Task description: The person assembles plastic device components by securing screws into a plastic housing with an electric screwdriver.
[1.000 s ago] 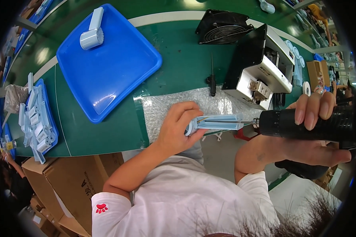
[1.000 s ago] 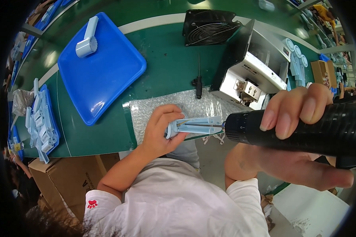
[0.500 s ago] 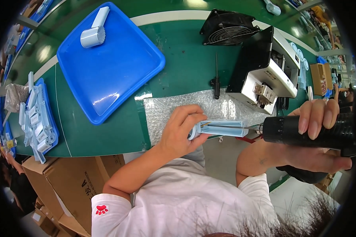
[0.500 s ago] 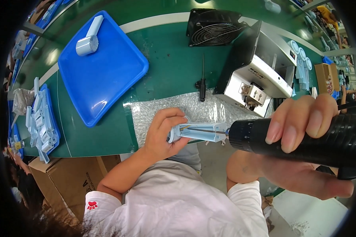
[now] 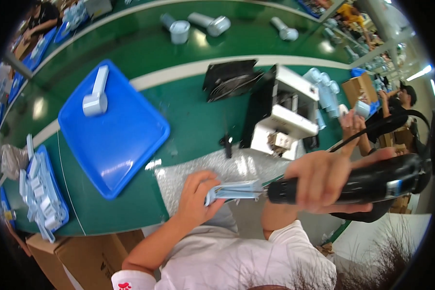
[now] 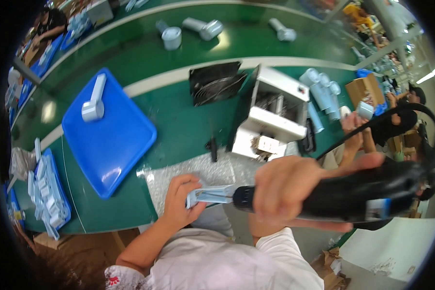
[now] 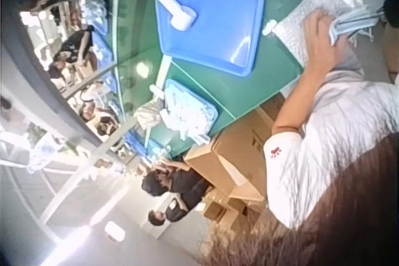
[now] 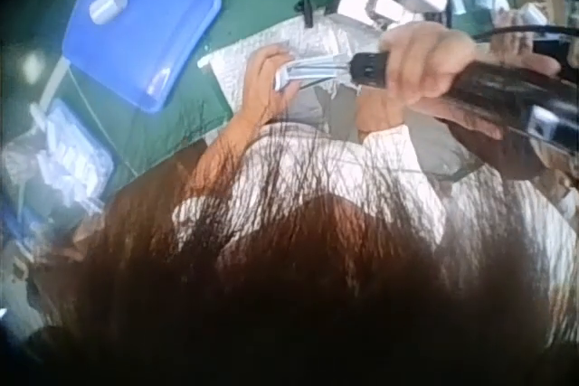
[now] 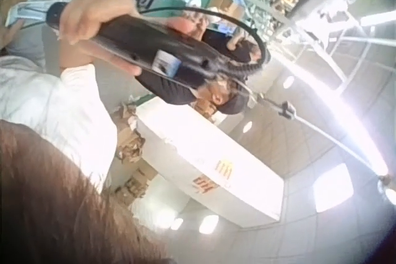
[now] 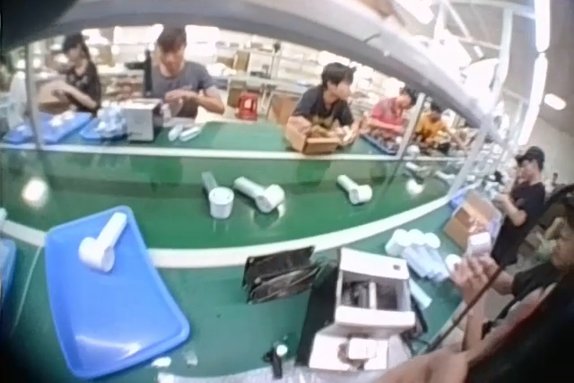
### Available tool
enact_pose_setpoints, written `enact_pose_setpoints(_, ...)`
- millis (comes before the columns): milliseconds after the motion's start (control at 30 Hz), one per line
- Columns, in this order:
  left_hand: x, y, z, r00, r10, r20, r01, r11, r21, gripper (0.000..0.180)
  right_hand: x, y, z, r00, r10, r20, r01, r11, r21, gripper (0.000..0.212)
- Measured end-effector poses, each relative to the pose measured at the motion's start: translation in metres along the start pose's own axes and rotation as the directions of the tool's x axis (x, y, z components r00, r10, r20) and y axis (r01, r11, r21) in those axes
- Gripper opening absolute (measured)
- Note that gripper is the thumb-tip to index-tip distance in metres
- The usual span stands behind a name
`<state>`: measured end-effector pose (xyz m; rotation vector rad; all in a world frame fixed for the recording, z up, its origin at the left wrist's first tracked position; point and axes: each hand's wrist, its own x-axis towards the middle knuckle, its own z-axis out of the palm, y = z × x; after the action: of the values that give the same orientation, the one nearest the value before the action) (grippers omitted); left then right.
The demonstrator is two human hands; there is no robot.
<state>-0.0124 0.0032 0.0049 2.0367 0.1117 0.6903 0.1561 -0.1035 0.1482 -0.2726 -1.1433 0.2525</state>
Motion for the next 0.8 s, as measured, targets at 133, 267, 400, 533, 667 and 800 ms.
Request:
enact_pose_setpoints(133, 0.003, 0.010, -0.012, 0.999, -0.015, -0.038, 0.016, 0.999, 0.029, 0.038, 0.001, -0.001, 0.011, 0.987, -0.018, -0.160, 0.012, 0.999, -0.039, 0.085)
enact_pose_setpoints(267, 0.041, 0.019, -0.067, 0.979, -0.130, 0.160, 0.125, 0.991, 0.037, 0.032, 0.055, -0.064, 0.022, 0.957, -0.202, -0.206, 0.238, 0.957, 0.167, 0.077)
enact_pose_setpoints(400, 0.124, -0.027, -0.107, 0.867, -0.498, -0.008, 0.489, 0.855, -0.174, 0.035, 0.063, -0.094, 0.010, 0.934, -0.336, -0.119, 0.356, 0.878, 0.320, 0.075)
enact_pose_setpoints(533, 0.222, -0.089, -0.120, 0.743, -0.658, -0.122, 0.521, 0.683, -0.512, 0.061, 0.042, -0.076, 0.010, 0.974, -0.085, -0.212, 0.072, 0.995, -0.072, 0.082)
enact_pose_setpoints(667, 0.213, -0.138, -0.164, 0.855, -0.130, -0.502, 0.325, 0.889, 0.324, 0.053, 0.027, -0.061, 0.009, 0.945, -0.018, -0.325, -0.072, 0.963, -0.261, 0.089)
enact_pose_setpoints(800, 0.167, -0.153, -0.232, 0.829, -0.240, -0.505, 0.557, 0.420, 0.716, 0.059, 0.025, -0.080, -0.001, 0.982, 0.057, -0.178, -0.105, 0.956, -0.273, 0.080)
